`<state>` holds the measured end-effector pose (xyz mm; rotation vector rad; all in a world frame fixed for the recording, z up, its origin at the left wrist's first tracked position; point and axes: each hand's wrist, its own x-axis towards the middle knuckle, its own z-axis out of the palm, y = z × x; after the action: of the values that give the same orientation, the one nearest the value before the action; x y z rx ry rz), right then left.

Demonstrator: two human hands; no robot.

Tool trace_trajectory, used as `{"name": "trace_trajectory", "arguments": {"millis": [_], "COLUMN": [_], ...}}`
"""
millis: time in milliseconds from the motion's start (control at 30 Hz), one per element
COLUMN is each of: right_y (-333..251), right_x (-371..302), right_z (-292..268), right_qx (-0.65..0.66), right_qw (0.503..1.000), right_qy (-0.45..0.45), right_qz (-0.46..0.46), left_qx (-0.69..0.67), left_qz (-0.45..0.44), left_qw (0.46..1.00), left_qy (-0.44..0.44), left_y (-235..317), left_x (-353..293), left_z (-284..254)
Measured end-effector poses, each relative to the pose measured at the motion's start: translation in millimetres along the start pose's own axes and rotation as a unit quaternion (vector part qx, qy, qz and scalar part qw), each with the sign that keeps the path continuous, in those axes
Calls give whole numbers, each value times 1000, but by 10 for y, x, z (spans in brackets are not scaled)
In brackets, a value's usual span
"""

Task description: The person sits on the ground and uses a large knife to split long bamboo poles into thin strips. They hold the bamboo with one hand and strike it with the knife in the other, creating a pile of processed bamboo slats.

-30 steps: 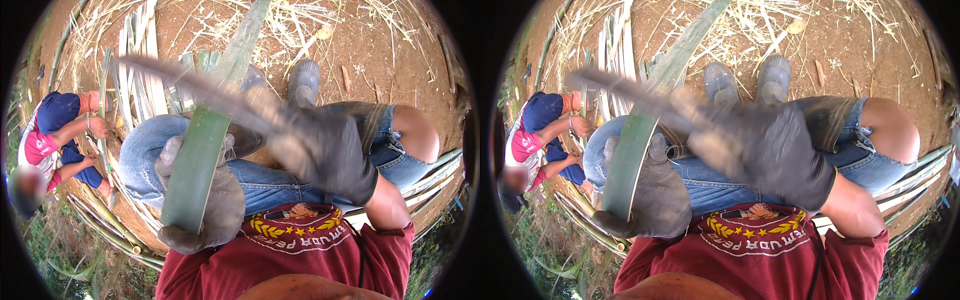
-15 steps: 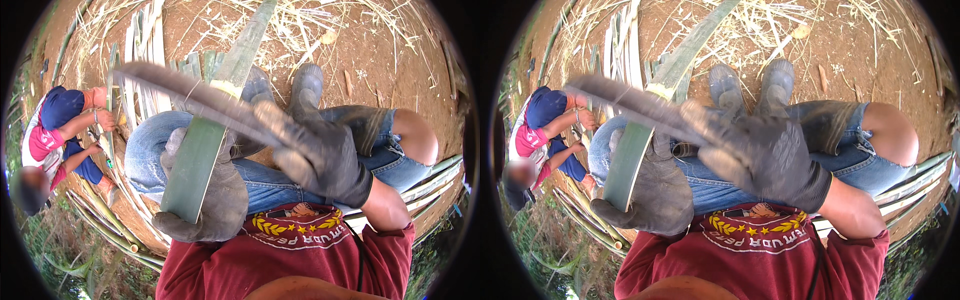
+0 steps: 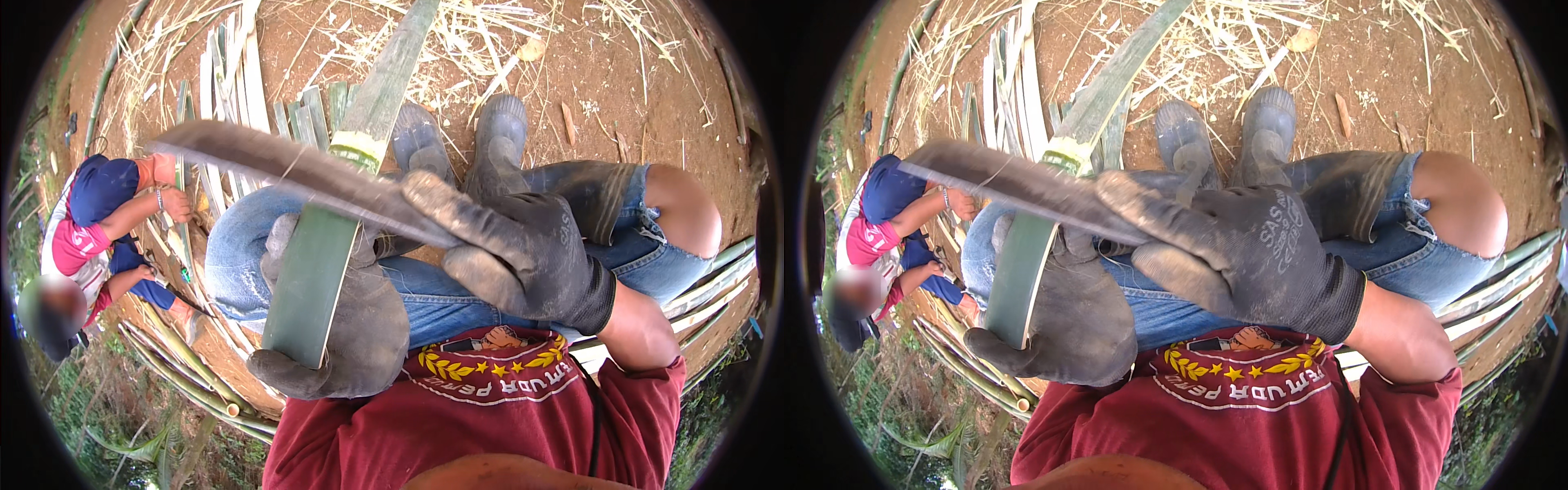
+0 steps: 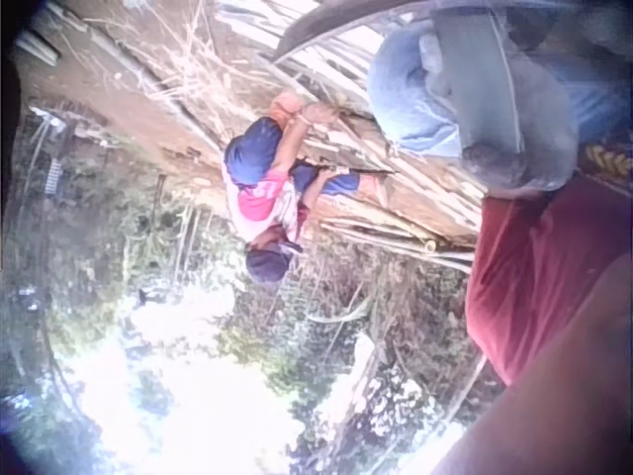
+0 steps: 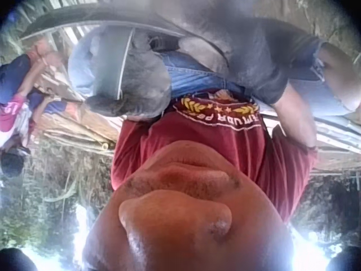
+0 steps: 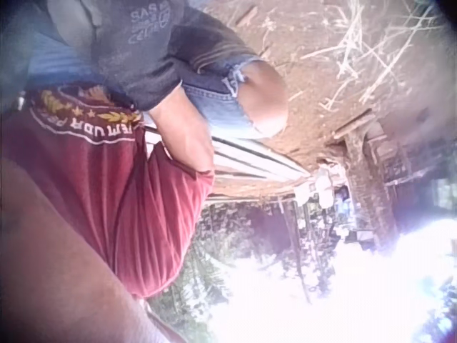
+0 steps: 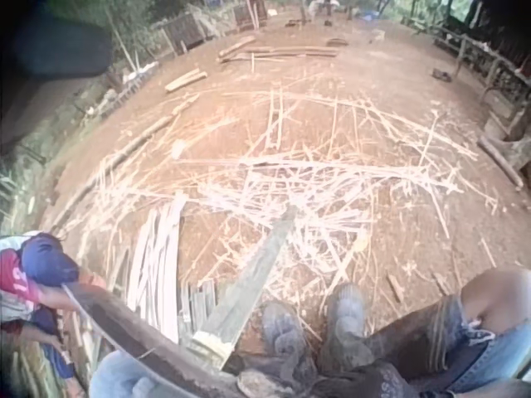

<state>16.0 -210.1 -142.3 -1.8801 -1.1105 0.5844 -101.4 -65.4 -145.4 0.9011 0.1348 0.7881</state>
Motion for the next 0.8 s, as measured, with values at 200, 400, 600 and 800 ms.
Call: {"name": "trace_trajectory", "arguments": {"millis": [200,400,600,800], "right_y": [63,-84,16,-35], "right_x": [-3,45,75,74], "right_z": [110,49,86,83], "right_qx": [40,-34,-26,-18], "right_qw": [998,998,1000,1000], "right_qy": [37,-38,12,5], "right_qz": [24,-28,4,0], "left_qx": [-2,13,5,18], "left_qz": [-12,-3,-10,-9], "left_qw": [1000,1000,1000,1000], "left_qy": [-7,9,12,16], "left_y": [-26,55,27,87], "left_x": [37,-5,3,14], "left_z": [3,14,-10,41]}}
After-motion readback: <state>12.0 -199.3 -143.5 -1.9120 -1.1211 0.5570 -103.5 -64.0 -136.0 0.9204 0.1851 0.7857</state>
